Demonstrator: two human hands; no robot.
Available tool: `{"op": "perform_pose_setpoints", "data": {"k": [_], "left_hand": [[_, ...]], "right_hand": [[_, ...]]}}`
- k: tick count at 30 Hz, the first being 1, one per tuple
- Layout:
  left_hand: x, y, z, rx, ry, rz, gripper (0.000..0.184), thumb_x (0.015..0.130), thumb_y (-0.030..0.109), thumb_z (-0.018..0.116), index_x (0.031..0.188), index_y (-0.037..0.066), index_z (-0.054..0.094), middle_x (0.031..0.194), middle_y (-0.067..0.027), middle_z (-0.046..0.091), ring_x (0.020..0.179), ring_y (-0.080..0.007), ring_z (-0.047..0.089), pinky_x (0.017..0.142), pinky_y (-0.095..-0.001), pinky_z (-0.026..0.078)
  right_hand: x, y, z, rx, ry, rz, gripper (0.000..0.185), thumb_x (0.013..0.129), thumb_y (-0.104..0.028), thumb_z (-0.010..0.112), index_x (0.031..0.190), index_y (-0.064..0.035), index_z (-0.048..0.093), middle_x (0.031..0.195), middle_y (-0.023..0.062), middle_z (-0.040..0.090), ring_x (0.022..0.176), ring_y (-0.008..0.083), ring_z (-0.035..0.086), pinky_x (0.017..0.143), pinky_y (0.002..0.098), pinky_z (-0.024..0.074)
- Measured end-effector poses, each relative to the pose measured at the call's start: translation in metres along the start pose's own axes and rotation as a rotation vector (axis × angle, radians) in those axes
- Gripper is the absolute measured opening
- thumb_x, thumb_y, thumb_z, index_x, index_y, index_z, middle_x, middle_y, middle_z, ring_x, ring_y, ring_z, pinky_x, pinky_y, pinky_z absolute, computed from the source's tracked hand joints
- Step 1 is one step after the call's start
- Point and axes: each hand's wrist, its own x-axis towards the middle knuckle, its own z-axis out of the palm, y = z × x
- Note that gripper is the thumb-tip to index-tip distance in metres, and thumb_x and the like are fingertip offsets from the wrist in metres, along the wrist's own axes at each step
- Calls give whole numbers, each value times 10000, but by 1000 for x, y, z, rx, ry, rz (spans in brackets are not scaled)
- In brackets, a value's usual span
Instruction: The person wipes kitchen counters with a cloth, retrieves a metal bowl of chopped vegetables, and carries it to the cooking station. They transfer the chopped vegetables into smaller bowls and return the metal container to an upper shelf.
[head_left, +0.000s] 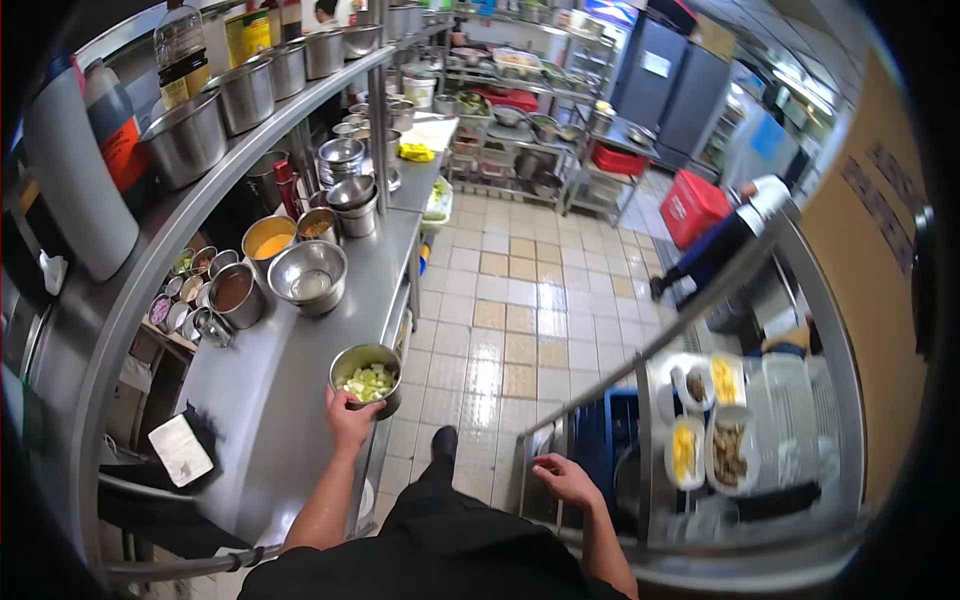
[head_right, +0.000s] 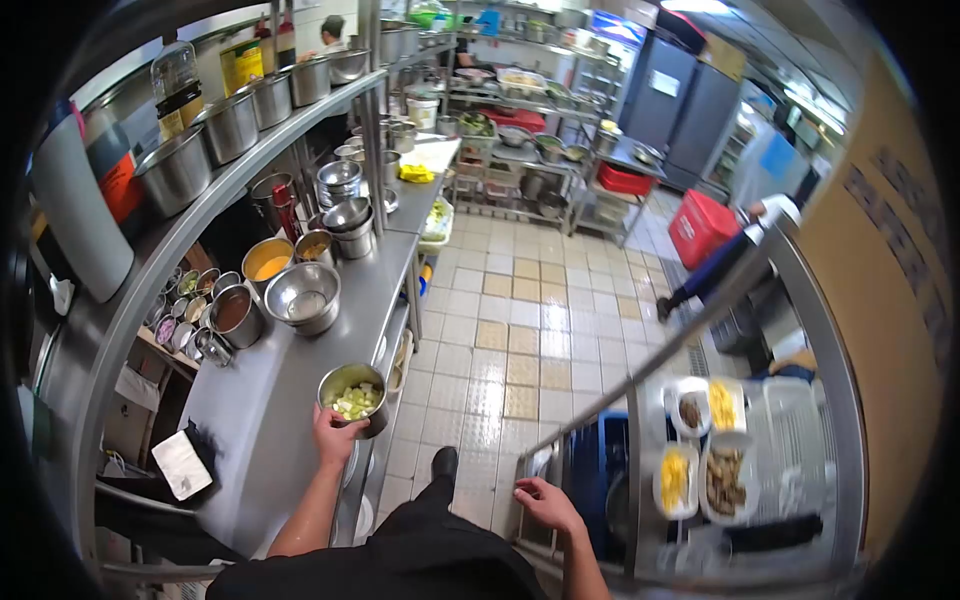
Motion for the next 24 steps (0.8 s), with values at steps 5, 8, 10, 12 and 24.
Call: {"op": "perform_pose_setpoints", "data": {"k": [5,8,10,12,24], "left_hand": [[95,6,82,96,10,-115,531,559,188,968,691,41,475,1076,-150,584,1001,-324,601,870,-408,500],[168,13,141,21,-13,-135,535,578,220,969,692,39,479,1044,-140,583,978,-306,603,842,-397,502],[216,27,177,7,-55,-72,534,580,228,970,694,41,482,1032,-137,582,963,-303,604,829,-392,502],[257,45,209,8,-128,-60,534,584,244,969,697,48,486,1023,-139,586,947,-300,606,818,-387,502],[431,63,399,-130,-252,29,473,602,133,961,711,55,507,1139,-148,615,1087,-305,611,940,-389,485]], "right_hand": [[137,-4,-54,-101,-66,42,501,953,-385,672,1310,-38,619,1171,143,714,1085,230,676,939,351,524],[192,-30,-82,-114,-77,129,460,970,-352,676,1278,-14,633,1158,120,712,1088,203,662,940,333,516],[249,1,-100,97,-89,95,425,987,-321,653,1271,-5,633,1140,111,710,1041,197,667,897,329,527],[281,-13,-121,147,-30,149,390,1000,-282,630,1263,5,631,1106,103,708,975,178,672,848,320,532],[537,65,-250,-314,-78,419,490,864,-457,689,1142,-57,739,1170,189,714,1142,334,659,998,408,504]]}}
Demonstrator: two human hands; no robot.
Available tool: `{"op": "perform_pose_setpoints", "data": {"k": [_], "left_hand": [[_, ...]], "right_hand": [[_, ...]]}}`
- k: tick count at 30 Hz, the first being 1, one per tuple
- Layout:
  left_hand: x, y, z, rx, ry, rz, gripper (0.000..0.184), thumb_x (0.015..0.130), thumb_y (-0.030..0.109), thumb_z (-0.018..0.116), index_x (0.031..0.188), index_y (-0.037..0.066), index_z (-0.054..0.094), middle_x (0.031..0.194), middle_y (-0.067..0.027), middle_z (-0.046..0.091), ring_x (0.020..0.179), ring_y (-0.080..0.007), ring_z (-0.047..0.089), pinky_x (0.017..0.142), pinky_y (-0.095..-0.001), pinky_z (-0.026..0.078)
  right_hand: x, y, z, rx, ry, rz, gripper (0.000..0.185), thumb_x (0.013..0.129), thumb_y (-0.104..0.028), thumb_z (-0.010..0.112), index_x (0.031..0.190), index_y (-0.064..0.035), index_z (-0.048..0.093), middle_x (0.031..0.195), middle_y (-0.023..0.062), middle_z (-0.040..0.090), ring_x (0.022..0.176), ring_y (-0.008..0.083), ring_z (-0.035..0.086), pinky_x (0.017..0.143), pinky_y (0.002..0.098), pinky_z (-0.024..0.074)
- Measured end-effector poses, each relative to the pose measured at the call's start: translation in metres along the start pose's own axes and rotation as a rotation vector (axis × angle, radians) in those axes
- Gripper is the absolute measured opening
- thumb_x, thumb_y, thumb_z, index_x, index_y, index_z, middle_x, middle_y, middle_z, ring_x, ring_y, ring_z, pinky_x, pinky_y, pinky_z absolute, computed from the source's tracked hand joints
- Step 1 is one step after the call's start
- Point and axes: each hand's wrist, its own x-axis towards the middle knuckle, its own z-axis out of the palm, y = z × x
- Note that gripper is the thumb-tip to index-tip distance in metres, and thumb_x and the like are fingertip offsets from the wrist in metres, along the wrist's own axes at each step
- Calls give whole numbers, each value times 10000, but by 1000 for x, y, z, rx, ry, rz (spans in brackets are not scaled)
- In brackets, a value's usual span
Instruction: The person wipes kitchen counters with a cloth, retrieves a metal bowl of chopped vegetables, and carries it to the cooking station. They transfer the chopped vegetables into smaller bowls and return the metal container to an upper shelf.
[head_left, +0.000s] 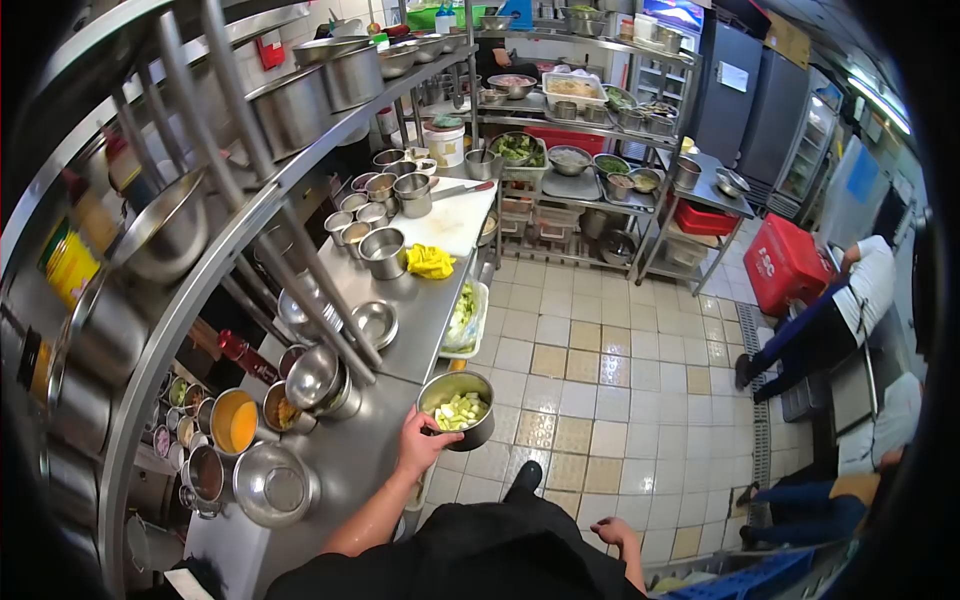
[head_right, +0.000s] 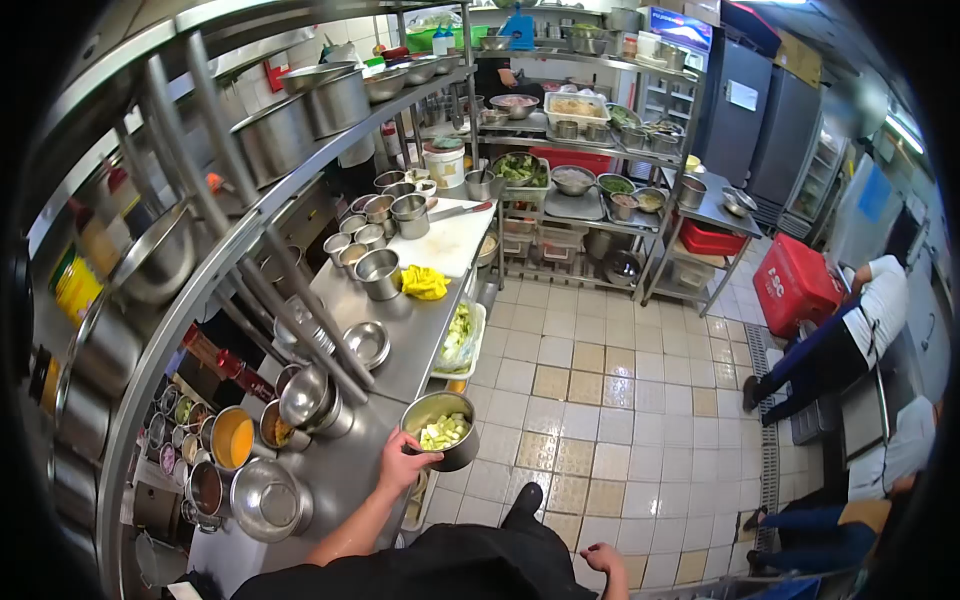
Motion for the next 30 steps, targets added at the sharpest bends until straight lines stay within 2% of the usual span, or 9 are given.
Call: {"op": "perform_pose_setpoints", "data": {"k": [4,11,14,17,21,25,26,29,30], "left_hand": [[78,2,39,8,78,-15,481,593,126,966,724,51,509,1127,-142,608,1074,-296,612,929,-389,495],[205,-9,80,-110,260,-92,481,606,111,961,732,48,501,1117,-135,596,1086,-292,618,932,-394,507],[269,-12,90,-231,288,-78,457,631,32,935,745,43,492,1181,-137,560,1112,-279,613,970,-395,508],[334,-42,94,8,282,-66,450,640,-1,921,756,39,487,1213,-122,536,1140,-262,602,991,-388,505],[429,-66,110,-234,365,-133,477,620,48,943,735,50,480,1134,-98,555,1107,-245,599,937,-364,513],[511,-85,106,1,290,-133,479,613,89,946,723,48,482,1030,-102,537,1088,-232,606,872,-316,512],[527,-96,104,110,251,-220,484,600,141,955,721,43,496,1137,-150,573,1092,-273,610,851,-328,515],[561,-127,119,315,397,-26,508,577,201,969,724,38,511,1285,-201,565,1100,-333,609,869,-376,522],[564,-140,123,280,350,-115,530,558,242,979,729,38,520,1412,-252,506,1172,-380,591,907,-413,520]], "right_hand": [[73,-103,-128,-167,65,-110,586,857,-492,668,1246,-54,683,1186,213,698,1169,346,642,1011,425,502],[170,-355,-293,-409,81,-632,526,905,-452,630,1228,-38,667,1173,191,705,1116,366,655,965,440,518],[189,-458,-326,-384,-13,-772,506,927,-446,612,1256,-63,652,1181,163,708,1114,353,657,957,428,520],[236,-524,-329,-411,-85,-800,520,930,-451,609,1279,-67,639,1200,155,704,1122,350,656,964,423,519],[279,-590,-340,-517,-202,-794,553,934,-469,604,1307,-62,624,1237,168,687,1153,351,644,996,420,506],[328,-651,-374,-511,-311,-917,570,931,-465,625,1337,-67,604,1257,182,673,1173,364,631,1032,420,482],[338,-673,-387,-460,-284,-933,510,921,-423,649,1275,-55,642,1179,177,704,1089,343,672,963,416,518],[357,-763,-420,-305,-174,-967,441,908,-381,668,1188,-41,680,1088,172,726,964,323,707,869,413,546],[363,-799,-427,-274,-149,-1013,399,909,-347,686,1164,-40,683,1052,148,734,913,290,718,824,389,552]]}}
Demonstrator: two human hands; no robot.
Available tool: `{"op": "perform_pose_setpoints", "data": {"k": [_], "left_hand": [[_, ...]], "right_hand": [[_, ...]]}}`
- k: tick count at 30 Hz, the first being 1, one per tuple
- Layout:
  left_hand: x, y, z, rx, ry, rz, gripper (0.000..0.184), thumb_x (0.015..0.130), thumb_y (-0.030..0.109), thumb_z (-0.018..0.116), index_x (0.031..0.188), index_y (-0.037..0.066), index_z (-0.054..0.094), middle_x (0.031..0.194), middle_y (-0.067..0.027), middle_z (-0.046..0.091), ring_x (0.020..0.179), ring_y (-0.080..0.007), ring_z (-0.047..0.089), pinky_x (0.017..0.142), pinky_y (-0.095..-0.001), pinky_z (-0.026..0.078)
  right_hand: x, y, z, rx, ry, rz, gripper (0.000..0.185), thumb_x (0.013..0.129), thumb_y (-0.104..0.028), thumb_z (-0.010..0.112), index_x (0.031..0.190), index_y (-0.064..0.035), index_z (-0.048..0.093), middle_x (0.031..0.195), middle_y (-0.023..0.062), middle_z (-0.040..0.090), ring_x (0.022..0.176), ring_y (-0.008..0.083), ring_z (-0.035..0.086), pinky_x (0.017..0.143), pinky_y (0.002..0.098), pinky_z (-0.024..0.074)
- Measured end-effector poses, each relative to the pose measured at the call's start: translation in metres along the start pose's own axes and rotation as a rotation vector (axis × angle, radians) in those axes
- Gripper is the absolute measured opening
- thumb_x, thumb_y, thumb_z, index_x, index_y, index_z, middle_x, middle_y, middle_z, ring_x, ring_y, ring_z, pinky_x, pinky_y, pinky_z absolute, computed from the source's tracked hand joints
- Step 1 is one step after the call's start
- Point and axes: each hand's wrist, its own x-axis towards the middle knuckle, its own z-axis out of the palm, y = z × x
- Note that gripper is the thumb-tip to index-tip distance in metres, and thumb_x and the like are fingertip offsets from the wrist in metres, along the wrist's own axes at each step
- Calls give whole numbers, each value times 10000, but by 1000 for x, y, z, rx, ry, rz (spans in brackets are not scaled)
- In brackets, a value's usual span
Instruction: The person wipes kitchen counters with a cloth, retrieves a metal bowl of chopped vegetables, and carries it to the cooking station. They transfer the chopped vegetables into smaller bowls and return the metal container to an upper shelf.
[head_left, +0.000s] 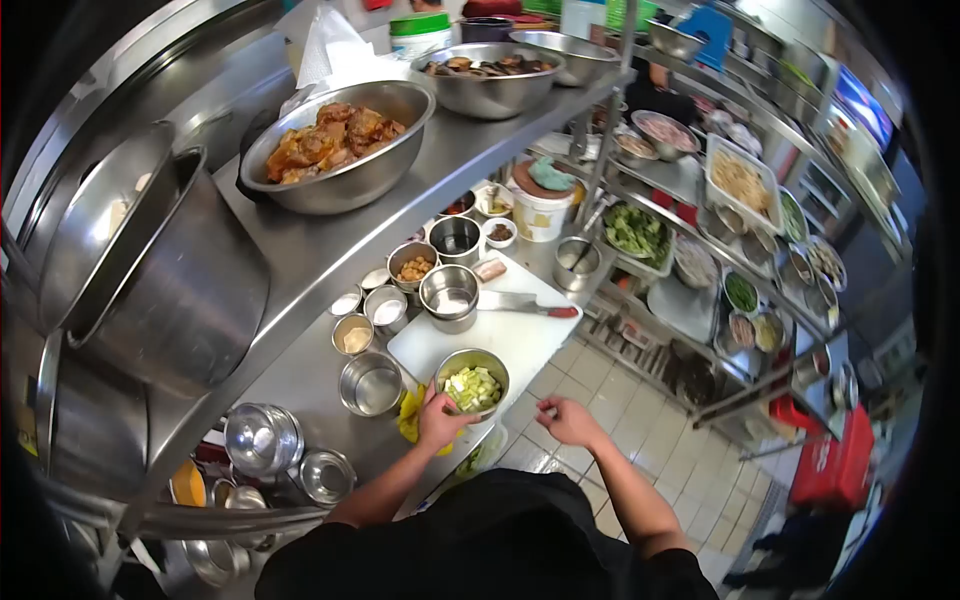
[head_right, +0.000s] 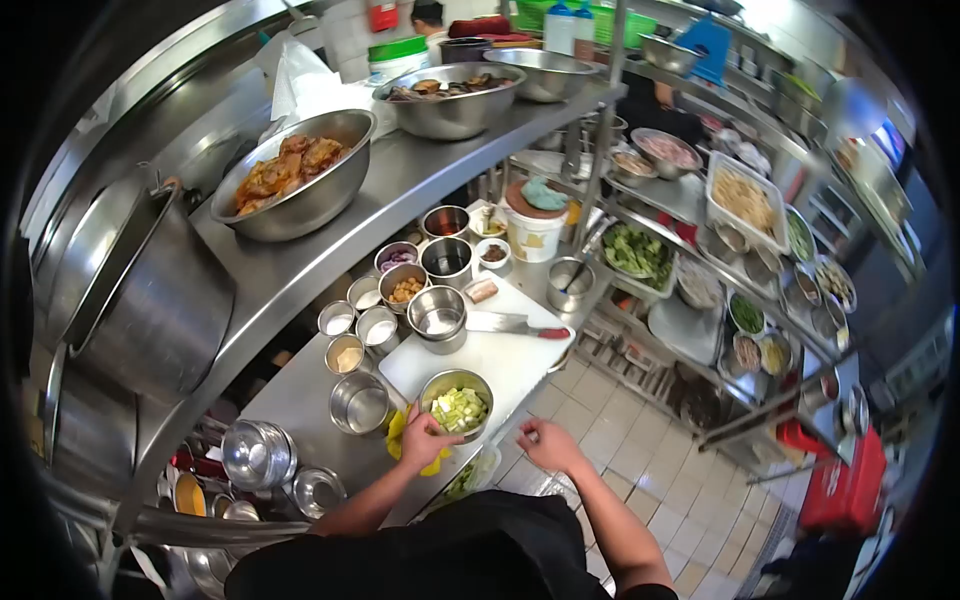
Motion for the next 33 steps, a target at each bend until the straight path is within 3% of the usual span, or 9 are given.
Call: {"op": "perform_pose_setpoints", "data": {"k": [3,7,11,14,16,18,24,29,33], "left_hand": [[-4,-16,19,1,16,-53,533,550,257,981,736,46,528,1463,-267,465,1255,-398,556,959,-419,507],[-3,-6,33,130,23,-150,519,574,312,968,773,66,557,1514,-242,428,1320,-396,515,1006,-427,494],[4,27,56,123,149,-256,504,591,329,956,786,74,567,1521,-214,431,1345,-381,495,1030,-418,479],[7,38,74,205,224,-334,477,609,307,946,790,86,565,1536,-190,423,1344,-373,496,1021,-410,484],[5,33,97,141,360,-321,472,614,296,942,794,89,558,1548,-192,409,1340,-372,499,1018,-404,483],[1,31,118,104,444,-363,467,618,279,937,801,94,549,1570,-197,380,1330,-376,506,1009,-393,484],[4,61,142,133,600,-467,466,607,247,945,809,94,553,1583,-210,357,1328,-389,508,1019,-389,482],[9,66,143,124,624,-473,483,593,247,953,802,98,543,1592,-212,334,1323,-398,511,1018,-382,489],[6,57,138,182,540,-478,496,594,271,953,799,102,535,1589,-200,342,1317,-391,516,1016,-393,495]], "right_hand": [[111,-51,-41,63,92,-158,341,914,-313,695,1100,-28,685,988,139,736,865,247,725,781,360,556],[278,-108,-54,93,129,-460,332,903,-357,679,992,-38,686,937,173,732,872,348,709,797,417,553],[429,-142,-12,-85,37,-428,448,938,-415,601,1182,-47,675,1105,229,708,1059,420,668,920,465,530],[540,-121,38,-565,66,-902,410,952,-372,514,1144,-44,668,1209,195,676,1115,428,618,919,499,504],[547,-130,48,-759,226,-1153,353,912,-298,638,1117,-15,683,1148,174,706,1012,358,687,794,460,558],[501,-171,26,-51,-199,-175,457,805,-309,801,989,96,696,897,153,714,675,221,688,539,348,570],[490,-181,18,-25,-242,-246,266,836,-59,628,1031,115,677,975,180,699,826,282,738,578,346,640],[556,-160,30,423,-668,-170,336,864,4,545,1187,98,556,1072,232,640,805,397,715,555,427,665],[595,-193,12,280,-791,32,356,892,-3,537,1244,31,497,1088,217,629,793,383,707,554,434,667]]}}
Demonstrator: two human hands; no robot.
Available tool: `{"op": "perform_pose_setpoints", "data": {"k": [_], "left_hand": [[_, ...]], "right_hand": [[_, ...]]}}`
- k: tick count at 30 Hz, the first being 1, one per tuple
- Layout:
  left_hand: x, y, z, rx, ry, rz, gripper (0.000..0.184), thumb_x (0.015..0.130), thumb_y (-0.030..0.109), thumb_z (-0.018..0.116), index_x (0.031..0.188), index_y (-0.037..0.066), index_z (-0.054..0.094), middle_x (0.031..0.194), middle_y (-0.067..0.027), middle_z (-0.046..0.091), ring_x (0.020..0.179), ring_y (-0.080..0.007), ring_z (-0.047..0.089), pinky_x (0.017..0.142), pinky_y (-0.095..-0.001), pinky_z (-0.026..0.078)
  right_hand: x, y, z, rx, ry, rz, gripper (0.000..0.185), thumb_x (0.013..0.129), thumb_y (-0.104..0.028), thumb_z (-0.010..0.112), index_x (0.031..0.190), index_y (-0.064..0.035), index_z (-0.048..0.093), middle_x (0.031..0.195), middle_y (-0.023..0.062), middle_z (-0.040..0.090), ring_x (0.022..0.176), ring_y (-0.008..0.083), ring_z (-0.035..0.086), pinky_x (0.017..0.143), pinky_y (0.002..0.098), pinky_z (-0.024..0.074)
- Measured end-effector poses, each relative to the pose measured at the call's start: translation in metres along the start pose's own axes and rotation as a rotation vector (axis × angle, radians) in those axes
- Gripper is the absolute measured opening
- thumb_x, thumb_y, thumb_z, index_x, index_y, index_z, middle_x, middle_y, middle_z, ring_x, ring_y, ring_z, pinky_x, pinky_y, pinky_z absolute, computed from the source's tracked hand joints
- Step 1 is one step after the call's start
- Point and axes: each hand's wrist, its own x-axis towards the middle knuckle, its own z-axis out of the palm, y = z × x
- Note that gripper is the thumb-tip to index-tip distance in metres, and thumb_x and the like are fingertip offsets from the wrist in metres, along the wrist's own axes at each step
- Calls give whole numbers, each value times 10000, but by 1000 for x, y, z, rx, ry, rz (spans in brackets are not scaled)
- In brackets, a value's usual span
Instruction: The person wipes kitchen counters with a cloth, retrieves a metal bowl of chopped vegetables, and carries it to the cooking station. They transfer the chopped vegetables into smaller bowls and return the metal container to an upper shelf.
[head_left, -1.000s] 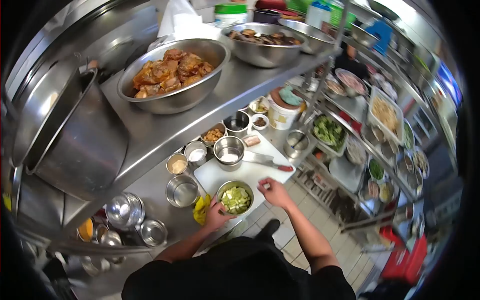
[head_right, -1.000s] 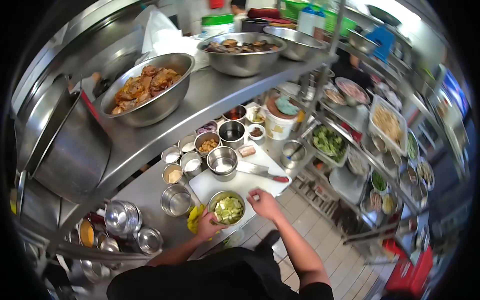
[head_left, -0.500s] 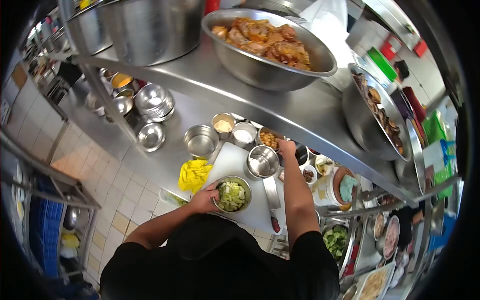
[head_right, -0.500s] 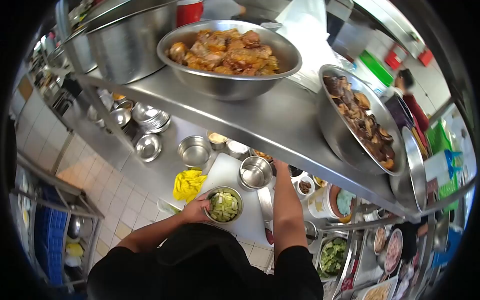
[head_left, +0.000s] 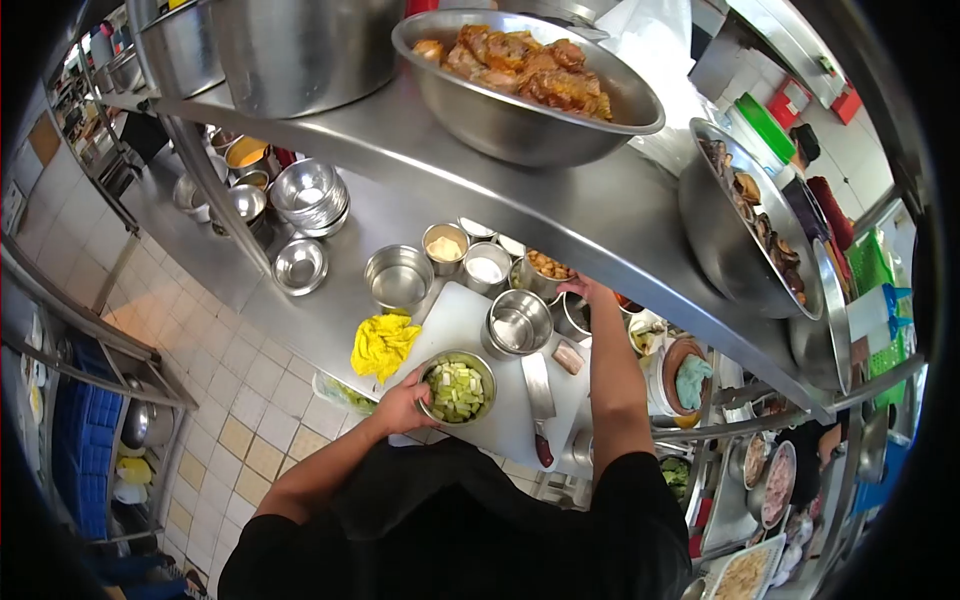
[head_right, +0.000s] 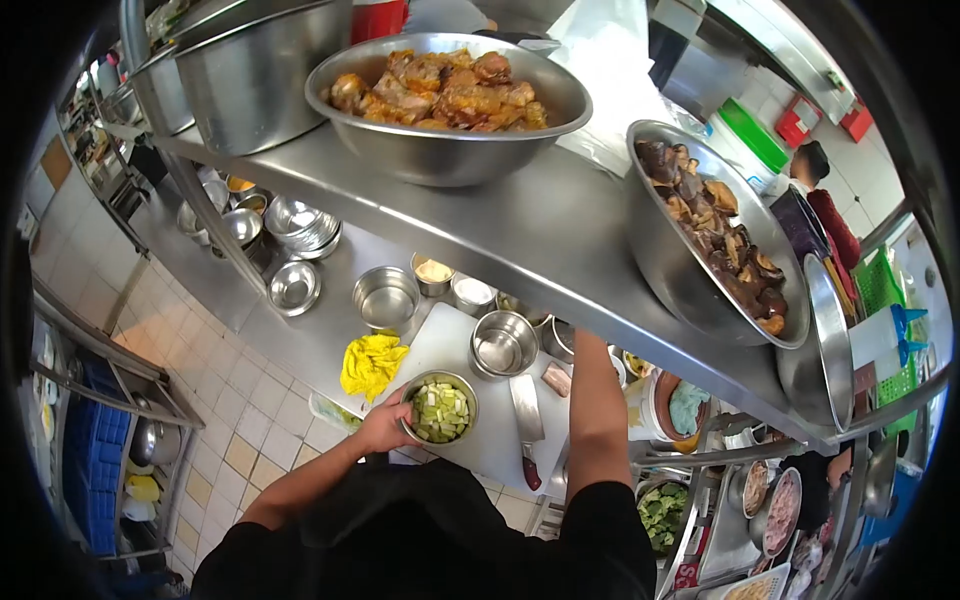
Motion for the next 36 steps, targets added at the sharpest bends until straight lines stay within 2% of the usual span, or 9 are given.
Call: {"op": "perform_pose_setpoints", "data": {"k": [6,12,18,22,23,24,26,34,36], "left_hand": [[6,-1,-7,-27,-12,67,455,601,292,951,795,118,577,1574,-192,374,1338,-368,511,1038,-384,481],[9,-2,-11,-57,-53,79,425,607,280,947,779,122,592,1571,-191,379,1326,-354,527,1023,-377,489],[12,-6,-14,-65,-75,89,405,617,273,941,776,126,599,1557,-191,398,1321,-349,530,1006,-383,499],[11,-8,-14,-93,-86,66,397,622,272,937,772,123,601,1552,-195,404,1323,-353,525,996,-385,503],[11,-9,-13,-86,-83,73,401,620,272,938,773,121,598,1552,-197,402,1320,-355,526,992,-387,504],[10,-10,-12,-74,-79,75,406,621,266,936,776,119,591,1552,-201,402,1315,-357,530,987,-387,505],[8,-13,-9,-50,-73,79,415,623,256,932,780,114,575,1550,-207,401,1304,-361,536,978,-388,506],[10,-15,-1,-113,-54,125,419,617,204,933,782,106,560,1497,-227,447,1328,-389,506,1014,-386,487],[7,-19,2,-60,-15,154,427,609,196,940,780,102,560,1478,-248,457,1335,-410,494,1023,-392,483]], "right_hand": [[-56,-10,-29,421,-106,-248,341,886,3,550,1223,32,509,1069,204,620,788,377,705,552,435,667],[-57,6,3,521,-59,-334,326,880,8,563,1203,33,522,1050,190,612,784,371,704,550,436,667],[-54,25,44,385,39,-300,312,874,14,576,1182,34,534,1032,176,603,779,365,703,549,436,667],[-71,27,65,320,246,-301,308,835,62,615,1140,49,570,973,155,587,772,357,699,534,443,664],[-68,30,61,386,169,-300,248,788,116,619,1035,111,595,974,191,582,755,373,695,535,443,666],[-76,23,71,277,322,-291,170,788,123,604,952,161,583,952,223,588,726,376,695,537,432,667],[-87,16,78,209,398,-232,170,797,116,603,951,180,571,950,243,608,683,371,698,532,418,666],[-50,47,68,-29,632,-165,194,808,-7,665,926,146,652,878,205,692,639,291,729,487,342,624],[-38,62,51,-316,535,-220,247,812,-149,717,852,95,708,815,162,720,597,242,720,523,332,624]]}}
